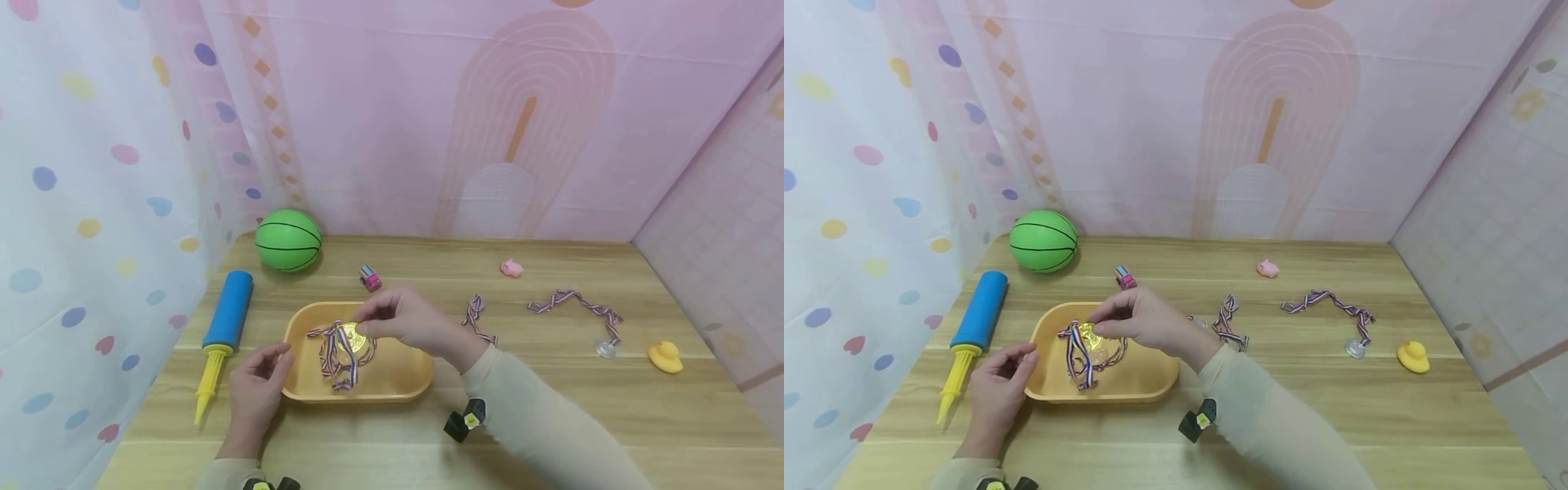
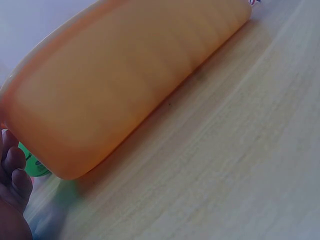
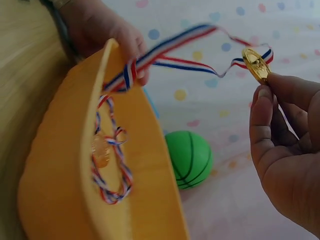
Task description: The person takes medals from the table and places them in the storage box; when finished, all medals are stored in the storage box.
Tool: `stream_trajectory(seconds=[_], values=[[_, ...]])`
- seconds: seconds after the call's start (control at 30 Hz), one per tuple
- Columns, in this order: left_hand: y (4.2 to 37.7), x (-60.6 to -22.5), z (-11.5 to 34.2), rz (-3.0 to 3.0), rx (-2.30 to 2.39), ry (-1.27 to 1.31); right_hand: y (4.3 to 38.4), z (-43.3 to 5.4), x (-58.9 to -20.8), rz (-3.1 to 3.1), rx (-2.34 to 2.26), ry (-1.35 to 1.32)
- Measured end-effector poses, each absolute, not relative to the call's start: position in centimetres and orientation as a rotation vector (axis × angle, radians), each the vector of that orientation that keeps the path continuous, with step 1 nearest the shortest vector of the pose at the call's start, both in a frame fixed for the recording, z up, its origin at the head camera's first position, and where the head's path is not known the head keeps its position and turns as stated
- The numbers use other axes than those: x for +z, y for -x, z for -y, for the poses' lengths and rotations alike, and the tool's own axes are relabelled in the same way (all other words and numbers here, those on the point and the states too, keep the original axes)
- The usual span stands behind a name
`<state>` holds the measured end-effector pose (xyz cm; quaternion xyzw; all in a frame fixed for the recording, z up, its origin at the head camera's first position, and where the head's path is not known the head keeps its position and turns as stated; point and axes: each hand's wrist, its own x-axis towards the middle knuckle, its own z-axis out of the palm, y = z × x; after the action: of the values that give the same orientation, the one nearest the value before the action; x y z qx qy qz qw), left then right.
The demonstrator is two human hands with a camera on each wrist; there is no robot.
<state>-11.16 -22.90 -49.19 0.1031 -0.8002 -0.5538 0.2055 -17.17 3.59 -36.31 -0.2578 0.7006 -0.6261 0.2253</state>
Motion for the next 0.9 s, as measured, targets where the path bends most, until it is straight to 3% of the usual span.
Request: stream_trajectory(seconds=[0.6,0.9], values=[[11.1,-49.4,23.0,2.184,-1.537,-0.213,18.5,-2.8,-40.9,-2.113,-1.439,0.728],[11.2,-49.4,23.0,2.163,-1.557,-0.192,18.8,-1.5,-42.5,-2.142,-1.294,0.884]])
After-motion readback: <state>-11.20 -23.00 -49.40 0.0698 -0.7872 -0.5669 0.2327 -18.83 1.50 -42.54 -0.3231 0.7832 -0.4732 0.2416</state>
